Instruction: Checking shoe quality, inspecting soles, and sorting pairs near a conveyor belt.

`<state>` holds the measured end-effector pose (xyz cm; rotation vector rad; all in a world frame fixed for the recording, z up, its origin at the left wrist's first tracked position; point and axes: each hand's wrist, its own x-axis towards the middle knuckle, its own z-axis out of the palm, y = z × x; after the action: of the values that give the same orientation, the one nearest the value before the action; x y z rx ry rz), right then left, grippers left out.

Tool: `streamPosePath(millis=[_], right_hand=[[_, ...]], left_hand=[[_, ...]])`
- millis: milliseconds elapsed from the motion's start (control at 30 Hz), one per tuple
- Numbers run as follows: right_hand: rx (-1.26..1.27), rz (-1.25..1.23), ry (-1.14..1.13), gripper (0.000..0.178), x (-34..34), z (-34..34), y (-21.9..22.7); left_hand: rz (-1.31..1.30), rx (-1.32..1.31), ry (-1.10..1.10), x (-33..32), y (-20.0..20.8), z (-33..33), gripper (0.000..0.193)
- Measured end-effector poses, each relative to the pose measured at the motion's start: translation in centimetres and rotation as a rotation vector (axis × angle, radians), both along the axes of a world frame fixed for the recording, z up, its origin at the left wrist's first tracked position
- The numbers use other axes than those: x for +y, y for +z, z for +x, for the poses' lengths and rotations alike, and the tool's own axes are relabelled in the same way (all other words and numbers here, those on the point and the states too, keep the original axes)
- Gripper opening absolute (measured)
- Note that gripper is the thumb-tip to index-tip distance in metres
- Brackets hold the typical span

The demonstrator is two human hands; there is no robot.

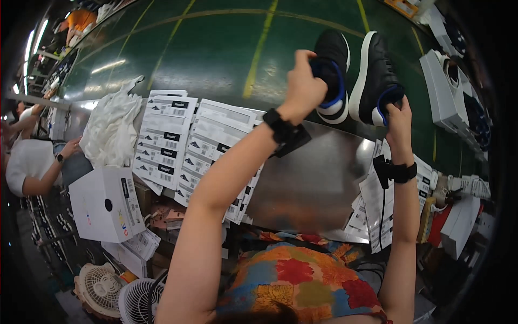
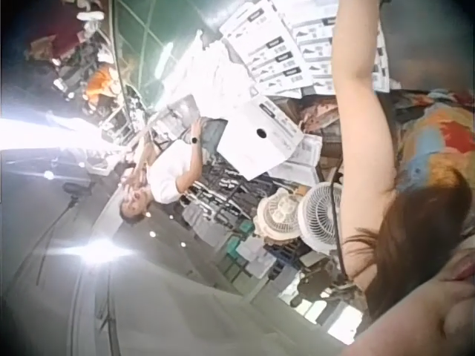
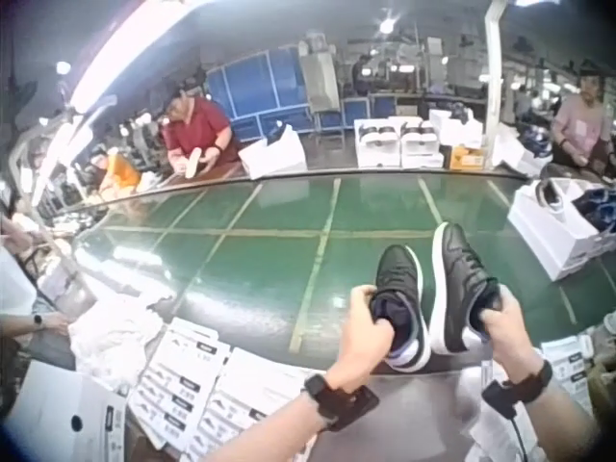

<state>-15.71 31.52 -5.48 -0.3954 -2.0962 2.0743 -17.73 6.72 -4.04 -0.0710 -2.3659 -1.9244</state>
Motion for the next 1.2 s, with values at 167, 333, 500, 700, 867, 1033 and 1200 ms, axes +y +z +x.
streamPosePath(millis=[167, 333, 500, 700, 867, 1033, 1200], right_hand=[[-0.189, 0.232, 0.202, 0.053, 0.0, -1.2, -1.7], [-0.038, 0.675, 0.182, 0.049, -0.6, 4.0, 1.3], [0.194, 0.572, 0.411, 0.031, -6.6, 5.7, 3.1], [0.448, 0.643, 1.044, 0.030, -20.6, 4.1, 3.0], [0.575, 0.730, 1.319, 0.041, -31.8, 1.9, 0.9], [0.552, 0.972, 1.394, 0.043, -38.9, 0.0, -0.4], [0.401, 1.176, 1.441, 0.038, -41.4, -1.5, 0.1]], left_hand=[[-0.295, 0.237, -0.335, 0.5, 1.4, 3.8, 0.041], [-0.446, 0.254, -0.205, -14.7, 5.3, 10.3, 0.028], [-1.202, -0.525, 0.558, -31.4, 2.0, 11.1, 0.033], [-0.973, -0.473, 0.642, -37.5, -4.1, 12.9, 0.031], [-0.966, -0.466, 0.744, -36.9, -4.0, 12.9, 0.033], [-0.982, -0.350, 0.829, -36.1, -4.3, 13.0, 0.027], [-1.084, -0.172, 0.769, -34.7, -3.6, 13.4, 0.012]])
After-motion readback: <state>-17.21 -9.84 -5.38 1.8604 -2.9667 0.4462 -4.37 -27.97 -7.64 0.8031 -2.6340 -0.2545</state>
